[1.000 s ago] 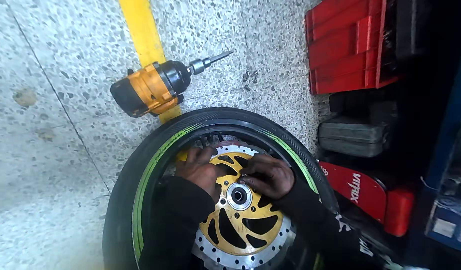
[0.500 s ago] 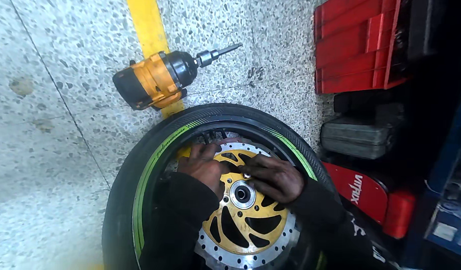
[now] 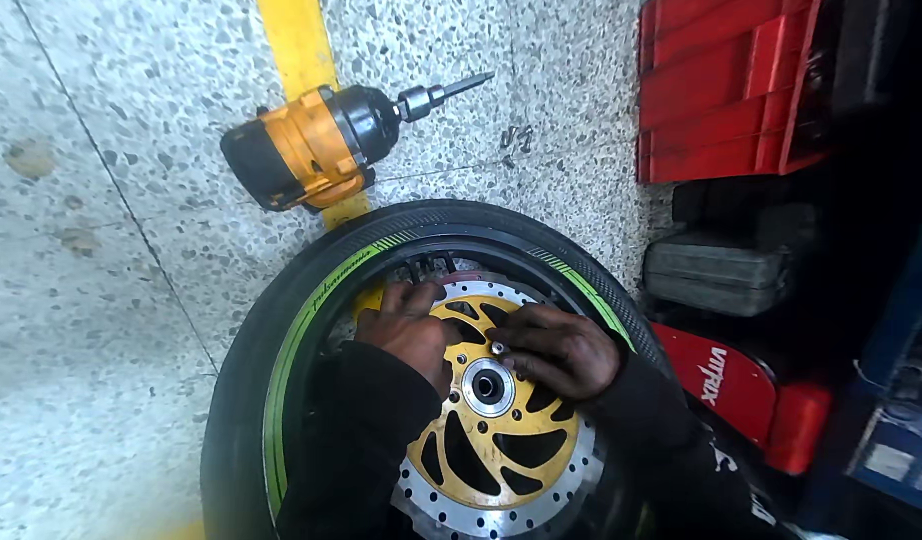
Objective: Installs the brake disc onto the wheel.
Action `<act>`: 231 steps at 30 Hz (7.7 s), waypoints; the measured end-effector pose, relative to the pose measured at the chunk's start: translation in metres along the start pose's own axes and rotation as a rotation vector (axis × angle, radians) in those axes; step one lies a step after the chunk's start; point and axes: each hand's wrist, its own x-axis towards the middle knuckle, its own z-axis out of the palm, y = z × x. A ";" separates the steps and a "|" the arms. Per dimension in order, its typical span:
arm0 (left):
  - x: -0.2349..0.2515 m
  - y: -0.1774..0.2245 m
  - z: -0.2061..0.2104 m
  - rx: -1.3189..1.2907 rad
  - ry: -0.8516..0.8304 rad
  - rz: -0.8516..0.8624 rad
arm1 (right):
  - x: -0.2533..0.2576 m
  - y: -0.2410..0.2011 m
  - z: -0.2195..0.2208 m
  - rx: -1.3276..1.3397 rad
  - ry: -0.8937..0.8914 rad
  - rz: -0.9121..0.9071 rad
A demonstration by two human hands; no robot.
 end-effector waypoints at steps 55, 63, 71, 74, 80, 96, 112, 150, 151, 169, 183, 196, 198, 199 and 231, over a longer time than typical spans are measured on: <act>0.054 -0.280 0.060 0.219 1.093 -0.460 | 0.148 0.122 -0.078 -0.247 0.094 0.706; 0.047 -0.286 0.068 0.196 1.015 -0.463 | 0.189 0.204 -0.038 -0.349 -0.125 0.760; 0.048 -0.294 0.070 0.189 1.036 -0.420 | 0.041 -0.047 -0.050 0.255 0.223 0.016; 0.050 -0.299 0.071 0.181 1.028 -0.416 | -0.018 -0.084 0.001 0.313 0.269 0.068; 0.050 -0.301 0.070 0.166 1.028 -0.418 | -0.044 -0.084 0.033 0.178 0.293 0.105; 0.050 -0.302 0.069 0.138 1.048 -0.401 | -0.029 -0.102 0.034 -0.064 0.204 0.320; 0.050 -0.302 0.066 0.100 1.014 -0.407 | -0.032 -0.103 0.027 -0.144 0.133 0.256; 0.051 -0.304 0.067 0.072 1.007 -0.412 | -0.049 -0.104 0.058 0.038 0.395 0.162; 0.052 -0.305 0.068 0.075 1.008 -0.412 | -0.048 -0.103 0.058 0.044 0.400 0.164; 0.050 -0.302 0.066 0.074 0.994 -0.414 | -0.037 -0.103 0.044 -0.020 0.275 0.232; 0.051 -0.304 0.067 0.070 1.013 -0.395 | -0.036 -0.103 0.027 -0.086 0.050 0.309; 0.051 -0.304 0.066 0.058 1.001 -0.398 | -0.036 -0.094 0.032 -0.042 0.081 0.254; 0.050 -0.302 0.066 0.041 0.988 -0.394 | -0.036 -0.092 0.035 -0.027 0.137 0.225; 0.050 -0.303 0.066 0.038 0.983 -0.394 | -0.035 -0.092 0.039 -0.057 0.182 0.244; 0.055 -0.315 0.078 0.103 1.081 -0.387 | 0.238 0.194 -0.045 -0.416 -0.132 0.886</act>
